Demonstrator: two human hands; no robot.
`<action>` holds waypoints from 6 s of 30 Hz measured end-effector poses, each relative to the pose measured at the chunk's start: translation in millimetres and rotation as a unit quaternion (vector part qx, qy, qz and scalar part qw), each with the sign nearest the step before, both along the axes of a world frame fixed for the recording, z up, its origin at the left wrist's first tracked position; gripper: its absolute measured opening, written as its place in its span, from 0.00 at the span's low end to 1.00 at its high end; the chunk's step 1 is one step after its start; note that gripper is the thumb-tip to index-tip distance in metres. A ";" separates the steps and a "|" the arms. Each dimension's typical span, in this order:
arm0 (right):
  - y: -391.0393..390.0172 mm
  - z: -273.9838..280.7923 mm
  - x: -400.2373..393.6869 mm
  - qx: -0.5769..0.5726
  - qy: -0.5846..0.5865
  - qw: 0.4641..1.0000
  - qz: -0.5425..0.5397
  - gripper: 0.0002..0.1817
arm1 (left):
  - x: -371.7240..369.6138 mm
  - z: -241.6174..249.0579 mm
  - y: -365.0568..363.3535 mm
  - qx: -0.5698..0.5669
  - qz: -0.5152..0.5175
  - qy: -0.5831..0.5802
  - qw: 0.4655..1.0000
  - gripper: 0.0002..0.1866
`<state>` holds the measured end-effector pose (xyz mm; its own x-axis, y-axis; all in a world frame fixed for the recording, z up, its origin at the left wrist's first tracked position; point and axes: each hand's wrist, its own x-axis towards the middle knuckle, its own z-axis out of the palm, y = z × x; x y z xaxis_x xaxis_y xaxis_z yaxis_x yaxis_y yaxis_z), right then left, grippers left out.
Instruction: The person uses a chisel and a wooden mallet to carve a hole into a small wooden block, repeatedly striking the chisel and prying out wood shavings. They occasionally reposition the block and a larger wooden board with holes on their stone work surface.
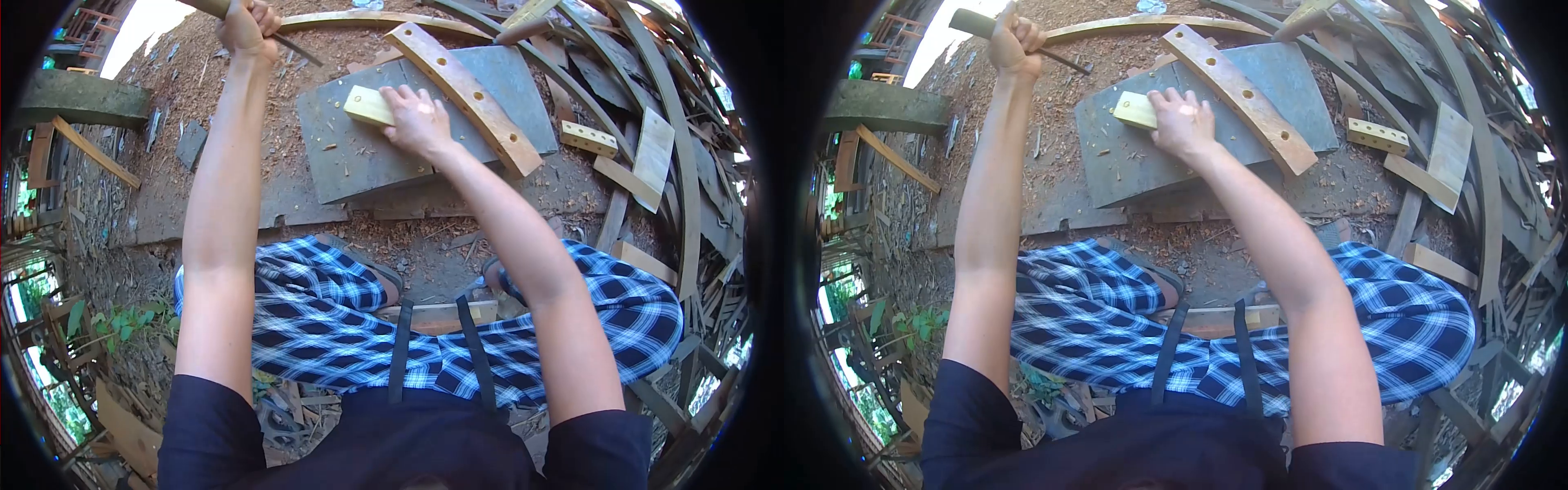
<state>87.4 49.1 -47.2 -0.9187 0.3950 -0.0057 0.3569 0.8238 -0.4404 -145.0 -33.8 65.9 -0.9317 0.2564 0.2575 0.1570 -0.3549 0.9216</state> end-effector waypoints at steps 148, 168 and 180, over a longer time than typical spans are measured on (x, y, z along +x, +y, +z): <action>8.0 -16.0 -11.0 0.171 0.127 0.975 0.070 0.34 | -13.2 -108.9 -21.9 0.074 0.174 -0.462 0.866 0.14; 9.7 20.9 -15.1 -0.136 -0.178 0.973 0.053 0.46 | 64.0 -22.7 -14.1 0.129 0.290 -0.314 0.895 0.16; 16.2 -5.8 -26.3 0.020 -0.011 0.986 0.166 0.48 | 59.1 -29.9 -12.0 0.087 0.227 -0.195 0.950 0.14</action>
<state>61.1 65.2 -53.0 -0.9973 0.0721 -0.0166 0.0728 0.9138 -0.3997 -85.9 -45.8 36.0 -0.9690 -0.2103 -0.1294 -0.0117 -0.4844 0.8748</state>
